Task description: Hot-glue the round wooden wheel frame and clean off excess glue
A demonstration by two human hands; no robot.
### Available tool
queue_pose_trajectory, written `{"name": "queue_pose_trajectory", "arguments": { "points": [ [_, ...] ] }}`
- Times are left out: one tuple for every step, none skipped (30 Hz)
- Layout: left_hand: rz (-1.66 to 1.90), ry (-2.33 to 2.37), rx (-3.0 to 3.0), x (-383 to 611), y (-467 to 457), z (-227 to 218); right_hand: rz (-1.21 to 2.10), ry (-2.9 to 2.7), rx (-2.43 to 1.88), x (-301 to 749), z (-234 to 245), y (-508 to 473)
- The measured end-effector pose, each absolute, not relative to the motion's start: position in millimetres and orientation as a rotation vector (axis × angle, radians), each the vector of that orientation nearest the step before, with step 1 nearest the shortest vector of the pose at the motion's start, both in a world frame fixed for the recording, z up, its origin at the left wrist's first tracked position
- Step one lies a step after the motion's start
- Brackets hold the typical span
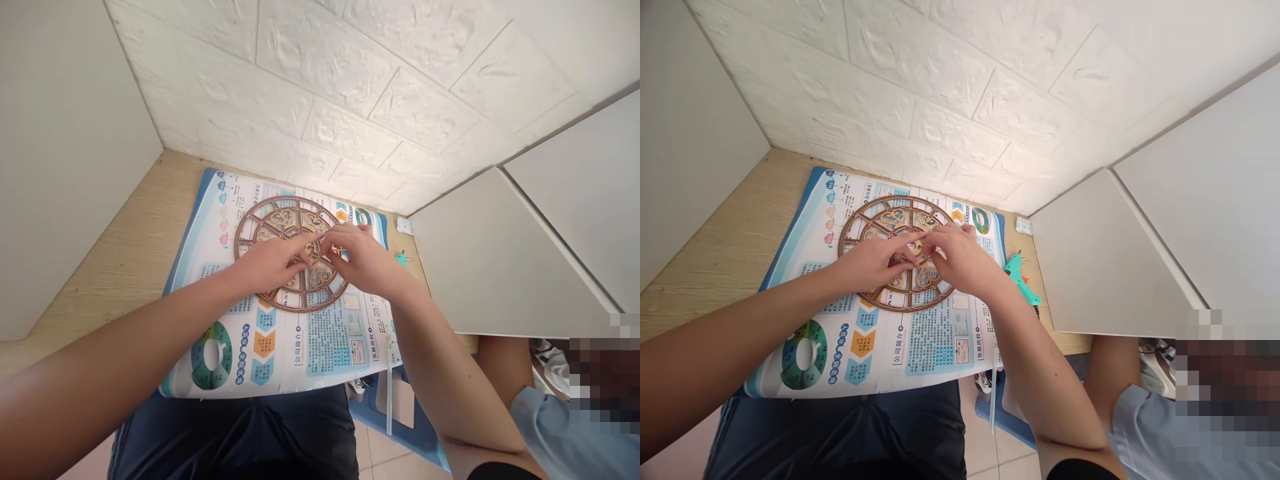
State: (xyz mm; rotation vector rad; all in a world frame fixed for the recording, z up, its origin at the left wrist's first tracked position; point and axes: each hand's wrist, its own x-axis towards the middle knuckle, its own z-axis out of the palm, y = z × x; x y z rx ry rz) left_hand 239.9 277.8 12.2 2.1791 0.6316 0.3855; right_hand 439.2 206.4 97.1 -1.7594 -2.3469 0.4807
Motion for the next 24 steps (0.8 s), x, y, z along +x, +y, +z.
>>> {"name": "queue_pose_trajectory", "arguments": {
  "points": [
    [0.393, 0.636, 2.161, 240, 278, 12, 0.468, -2.325, -1.737, 439, 96, 207],
    [0.401, 0.639, 2.141, 239, 278, 12, 0.465, -2.301, -1.715, 438, 95, 208],
    [0.41, 0.646, 2.12, 239, 278, 12, 0.469, -2.282, -1.693, 439, 93, 209],
    [0.421, 0.65, 2.097, 239, 279, 12, 0.47, -2.267, -1.669, 439, 91, 209],
    [0.431, 0.652, 2.075, 238, 279, 12, 0.453, -2.252, -1.651, 438, 89, 210],
    [0.444, 0.652, 2.052, 238, 279, 12, 0.392, -2.228, -1.643, 438, 86, 210],
    [0.457, 0.653, 2.031, 238, 279, 12, 0.283, -2.187, -1.64, 437, 83, 209],
    [0.471, 0.658, 2.012, 238, 279, 11, 0.145, -2.127, -1.636, 436, 80, 208],
    [0.484, 0.666, 1.997, 238, 279, 11, -0.001, -2.052, -1.628, 434, 76, 207],
    [0.493, 0.675, 1.985, 238, 279, 11, -0.123, -1.971, -1.618, 432, 73, 205],
    [0.499, 0.681, 1.975, 238, 279, 10, -0.197, -1.899, -1.614, 429, 70, 202],
    [0.503, 0.681, 1.965, 238, 280, 10, -0.206, -1.849, -1.624, 426, 68, 199],
    [0.502, 0.673, 1.958, 238, 280, 10, -0.151, -1.827, -1.654, 423, 65, 196],
    [0.498, 0.661, 1.954, 238, 280, 9, -0.049, -1.82, -1.701, 421, 63, 193],
    [0.495, 0.648, 1.954, 238, 280, 9, 0.079, -1.818, -1.753, 418, 61, 190],
    [0.498, 0.638, 1.959, 238, 280, 9, 0.211, -1.814, -1.8, 416, 60, 188],
    [0.505, 0.632, 1.967, 238, 280, 8, 0.323, -1.8, -1.834, 414, 58, 186],
    [0.513, 0.628, 1.975, 238, 280, 8, 0.405, -1.777, -1.858, 413, 57, 185],
    [0.52, 0.624, 1.978, 237, 280, 8, 0.463, -1.746, -1.874, 412, 56, 184],
    [0.527, 0.621, 1.977, 237, 279, 7, 0.511, -1.708, -1.884, 411, 55, 184],
    [0.531, 0.619, 1.973, 237, 279, 7, 0.56, -1.666, -1.89, 410, 54, 184],
    [0.53, 0.619, 1.968, 237, 279, 7, 0.609, -1.622, -1.892, 410, 52, 184],
    [0.526, 0.616, 1.964, 237, 279, 7, 0.654, -1.579, -1.888, 409, 50, 185],
    [0.525, 0.614, 1.964, 237, 280, 6, 0.692, -1.536, -1.879, 409, 48, 185]
  ]
}}
